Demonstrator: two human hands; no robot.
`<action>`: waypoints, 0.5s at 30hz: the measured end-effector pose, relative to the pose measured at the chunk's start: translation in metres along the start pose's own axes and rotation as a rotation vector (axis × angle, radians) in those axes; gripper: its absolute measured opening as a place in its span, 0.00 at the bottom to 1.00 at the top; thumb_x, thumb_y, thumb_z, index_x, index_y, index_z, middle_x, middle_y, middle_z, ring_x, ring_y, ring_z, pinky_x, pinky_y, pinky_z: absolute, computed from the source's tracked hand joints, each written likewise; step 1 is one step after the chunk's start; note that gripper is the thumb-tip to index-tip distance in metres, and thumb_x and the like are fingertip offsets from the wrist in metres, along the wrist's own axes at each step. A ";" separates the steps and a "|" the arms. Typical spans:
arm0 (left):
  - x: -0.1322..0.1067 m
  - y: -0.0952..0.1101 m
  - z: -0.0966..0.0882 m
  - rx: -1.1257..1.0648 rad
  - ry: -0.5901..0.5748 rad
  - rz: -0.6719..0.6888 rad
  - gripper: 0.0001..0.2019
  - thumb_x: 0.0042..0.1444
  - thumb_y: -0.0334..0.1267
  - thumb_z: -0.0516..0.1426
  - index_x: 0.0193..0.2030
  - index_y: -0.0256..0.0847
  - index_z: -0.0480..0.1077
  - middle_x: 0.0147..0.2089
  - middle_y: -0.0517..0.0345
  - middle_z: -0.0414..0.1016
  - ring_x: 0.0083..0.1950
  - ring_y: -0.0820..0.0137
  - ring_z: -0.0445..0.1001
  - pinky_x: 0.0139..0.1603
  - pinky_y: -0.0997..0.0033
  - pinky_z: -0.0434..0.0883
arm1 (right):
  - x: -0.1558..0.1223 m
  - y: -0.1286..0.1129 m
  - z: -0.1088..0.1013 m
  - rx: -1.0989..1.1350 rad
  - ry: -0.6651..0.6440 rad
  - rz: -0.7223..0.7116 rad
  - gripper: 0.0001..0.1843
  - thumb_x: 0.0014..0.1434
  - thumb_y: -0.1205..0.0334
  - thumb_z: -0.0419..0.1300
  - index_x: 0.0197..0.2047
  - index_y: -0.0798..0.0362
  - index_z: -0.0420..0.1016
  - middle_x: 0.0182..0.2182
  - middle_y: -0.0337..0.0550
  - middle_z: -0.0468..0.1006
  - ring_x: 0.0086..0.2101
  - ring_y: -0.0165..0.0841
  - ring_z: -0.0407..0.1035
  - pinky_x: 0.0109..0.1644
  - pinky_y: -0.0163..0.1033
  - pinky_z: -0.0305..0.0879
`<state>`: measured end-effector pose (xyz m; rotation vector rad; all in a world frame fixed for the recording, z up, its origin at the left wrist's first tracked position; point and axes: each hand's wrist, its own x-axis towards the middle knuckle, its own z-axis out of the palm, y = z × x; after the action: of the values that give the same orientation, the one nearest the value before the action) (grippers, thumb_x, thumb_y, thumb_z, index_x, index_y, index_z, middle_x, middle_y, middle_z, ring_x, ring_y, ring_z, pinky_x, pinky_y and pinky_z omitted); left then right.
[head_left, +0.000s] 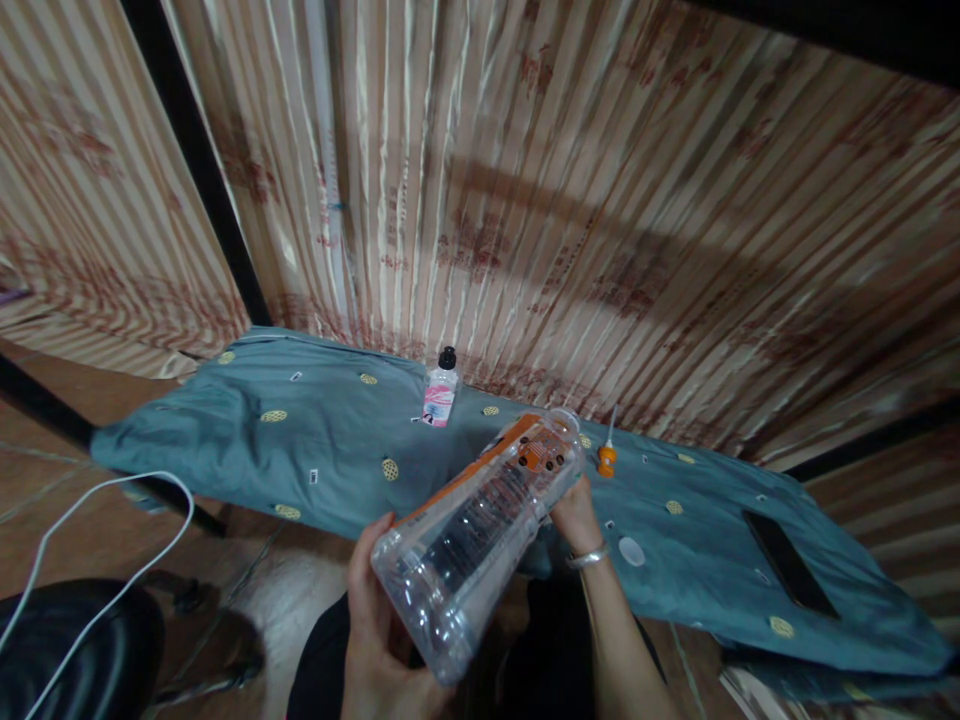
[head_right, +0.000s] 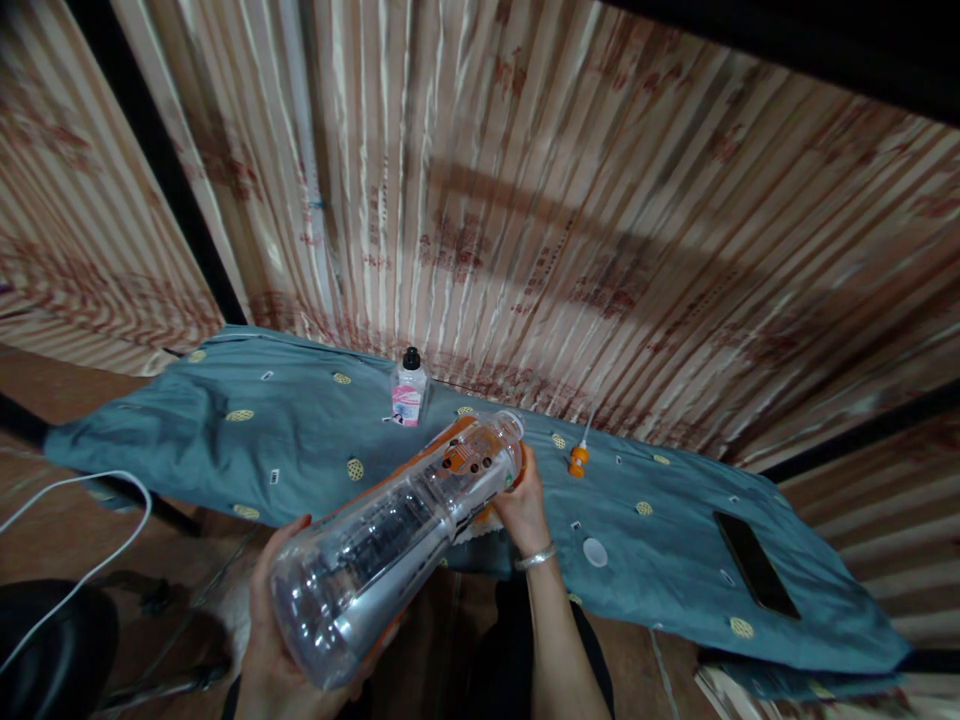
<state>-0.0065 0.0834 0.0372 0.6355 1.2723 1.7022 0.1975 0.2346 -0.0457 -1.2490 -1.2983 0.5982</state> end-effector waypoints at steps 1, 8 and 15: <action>0.000 0.001 0.000 -0.023 0.008 -0.028 0.38 0.53 0.63 0.68 0.66 0.55 0.62 0.60 0.50 0.76 0.58 0.51 0.80 0.53 0.55 0.81 | 0.000 0.001 0.000 0.000 -0.003 -0.001 0.35 0.47 0.56 0.74 0.58 0.51 0.74 0.52 0.50 0.85 0.53 0.51 0.80 0.59 0.58 0.77; 0.001 -0.001 -0.003 -0.044 -0.011 -0.044 0.43 0.47 0.63 0.71 0.67 0.54 0.62 0.64 0.50 0.72 0.62 0.51 0.78 0.50 0.61 0.81 | 0.000 0.006 -0.001 -0.006 -0.009 -0.016 0.35 0.49 0.55 0.73 0.59 0.51 0.74 0.52 0.51 0.85 0.54 0.51 0.80 0.59 0.58 0.77; 0.000 -0.002 -0.002 -0.032 0.001 -0.023 0.46 0.44 0.62 0.73 0.66 0.54 0.63 0.62 0.52 0.73 0.60 0.52 0.78 0.56 0.56 0.79 | -0.001 0.001 -0.001 0.041 -0.013 0.002 0.35 0.47 0.58 0.74 0.59 0.51 0.74 0.53 0.49 0.85 0.55 0.50 0.79 0.61 0.55 0.77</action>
<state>-0.0072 0.0829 0.0346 0.5990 1.2459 1.7006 0.1981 0.2341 -0.0465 -1.2146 -1.2900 0.6321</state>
